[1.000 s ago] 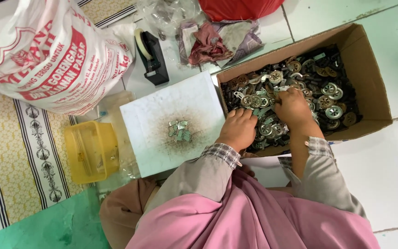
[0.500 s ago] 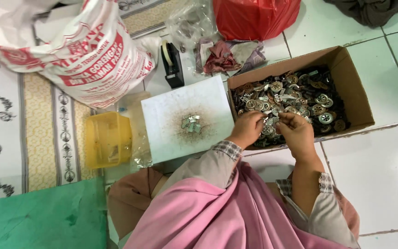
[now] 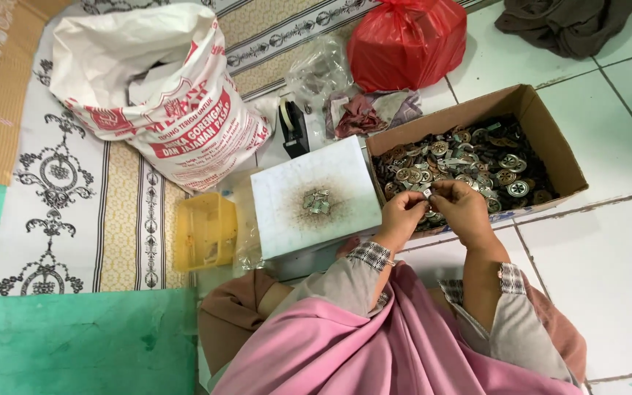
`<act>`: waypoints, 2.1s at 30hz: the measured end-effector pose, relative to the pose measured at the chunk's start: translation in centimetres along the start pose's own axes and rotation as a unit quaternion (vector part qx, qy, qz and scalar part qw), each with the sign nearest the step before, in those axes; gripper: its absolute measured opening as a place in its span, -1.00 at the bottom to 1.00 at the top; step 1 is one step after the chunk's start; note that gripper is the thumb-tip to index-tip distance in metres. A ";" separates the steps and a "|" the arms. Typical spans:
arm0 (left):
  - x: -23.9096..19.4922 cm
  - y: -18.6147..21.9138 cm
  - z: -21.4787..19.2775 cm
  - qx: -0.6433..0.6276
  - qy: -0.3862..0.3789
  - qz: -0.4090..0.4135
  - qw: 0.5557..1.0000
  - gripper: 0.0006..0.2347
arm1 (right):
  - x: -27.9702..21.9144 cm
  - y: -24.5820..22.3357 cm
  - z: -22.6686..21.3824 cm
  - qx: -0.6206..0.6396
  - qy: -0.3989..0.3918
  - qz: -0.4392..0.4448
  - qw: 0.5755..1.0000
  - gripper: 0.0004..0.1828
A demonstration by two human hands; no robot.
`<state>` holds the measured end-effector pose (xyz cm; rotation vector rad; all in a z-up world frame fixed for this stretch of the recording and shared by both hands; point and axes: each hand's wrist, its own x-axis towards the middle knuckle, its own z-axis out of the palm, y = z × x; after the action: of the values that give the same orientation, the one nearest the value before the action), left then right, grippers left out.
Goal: Sorting small metal components from a large cardboard box and placing them into small plastic bags.
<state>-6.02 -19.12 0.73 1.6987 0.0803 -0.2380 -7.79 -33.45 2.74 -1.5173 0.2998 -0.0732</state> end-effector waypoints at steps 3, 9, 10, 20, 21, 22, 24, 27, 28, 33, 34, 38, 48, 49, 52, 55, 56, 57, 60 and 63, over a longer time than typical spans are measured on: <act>0.4 -0.5 0.5 0.006 0.014 -0.020 1.000 -0.87 | 0.8 1.1 -0.5 -0.011 0.006 0.000 1.000 -0.71; 0.7 -0.3 0.9 0.002 0.024 -0.040 0.999 -0.88 | 0.7 -0.4 -0.9 -0.003 0.000 0.027 1.000 -0.76; 0.6 -0.1 0.9 0.004 0.023 -0.041 0.999 -0.88 | 0.8 -0.4 -1.0 -0.001 0.001 0.028 1.000 -0.76; 0.7 0.5 -0.2 0.030 0.031 -0.035 0.998 -0.87 | 2.1 0.6 -2.0 -0.048 -0.003 0.040 0.998 -0.80; 0.8 0.3 -0.5 0.048 0.031 -0.025 0.998 -0.87 | 2.2 0.6 -2.3 -0.036 -0.001 0.042 0.998 -0.77; 0.8 0.4 -0.7 0.048 0.030 -0.025 0.998 -0.87 | 2.3 0.9 -2.4 -0.036 0.000 0.042 0.998 -0.77; 0.9 0.5 -1.0 0.068 0.029 -0.018 0.997 -0.86 | 2.5 1.4 -2.7 -0.036 0.002 0.034 0.999 -0.74; -0.7 2.8 -1.0 0.059 0.024 -0.009 0.998 -0.74 | 2.1 0.2 -2.4 -0.018 -0.001 0.041 0.999 -0.75; -0.3 2.1 -0.9 0.058 0.026 -0.009 0.998 -0.74 | 2.1 0.2 -2.2 -0.019 -0.002 0.041 0.999 -0.75; 0.6 -0.3 -0.2 0.060 0.002 -0.023 0.998 -0.83 | 2.0 0.9 -1.8 0.001 -0.022 0.039 0.999 -0.79; 0.8 -0.6 -0.1 0.060 0.001 -0.022 0.998 -0.83 | 1.9 0.7 -1.8 0.000 -0.022 0.038 0.999 -0.79; 0.8 -0.4 0.2 0.030 0.003 -0.032 0.999 -0.82 | 1.9 0.7 -2.0 -0.016 -0.029 0.033 0.999 -0.80; 1.3 -0.5 0.9 0.011 0.018 -0.050 0.999 -0.83 | 2.2 0.2 -2.0 -0.051 -0.051 0.037 0.997 -0.74; 1.4 -0.6 1.0 0.012 0.016 -0.051 0.999 -0.83 | 2.3 0.1 -2.1 -0.050 -0.050 0.038 0.997 -0.74; 1.5 -0.8 0.9 0.014 0.017 -0.053 0.998 -0.84 | 2.7 0.6 -2.3 -0.062 -0.044 0.039 0.996 -0.74; 1.4 -0.8 0.9 0.014 0.017 -0.051 0.998 -0.86 | 3.3 2.0 -2.5 -0.108 -0.031 0.022 0.993 -0.75; 1.5 -1.0 0.7 0.029 0.018 -0.048 0.998 -0.86 | 3.6 2.6 -2.7 -0.138 -0.023 0.017 0.990 -0.72; 1.6 -1.3 0.6 0.045 0.020 -0.044 0.998 -0.86 | 3.8 3.2 -2.8 -0.168 -0.015 0.012 0.986 -0.69; 1.8 -1.5 0.3 0.054 0.027 -0.041 0.997 -0.85 | 4.2 4.6 -2.8 -0.218 0.001 -0.012 0.976 -0.68; 1.1 -1.0 -0.3 0.067 0.020 -0.028 0.997 -0.83 | 3.5 3.4 -2.5 -0.271 0.018 -0.064 0.960 -0.68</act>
<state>-5.13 -18.81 -0.44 1.8364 0.1447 -0.2545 -5.53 -36.52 -1.17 -2.0817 0.2623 -0.1280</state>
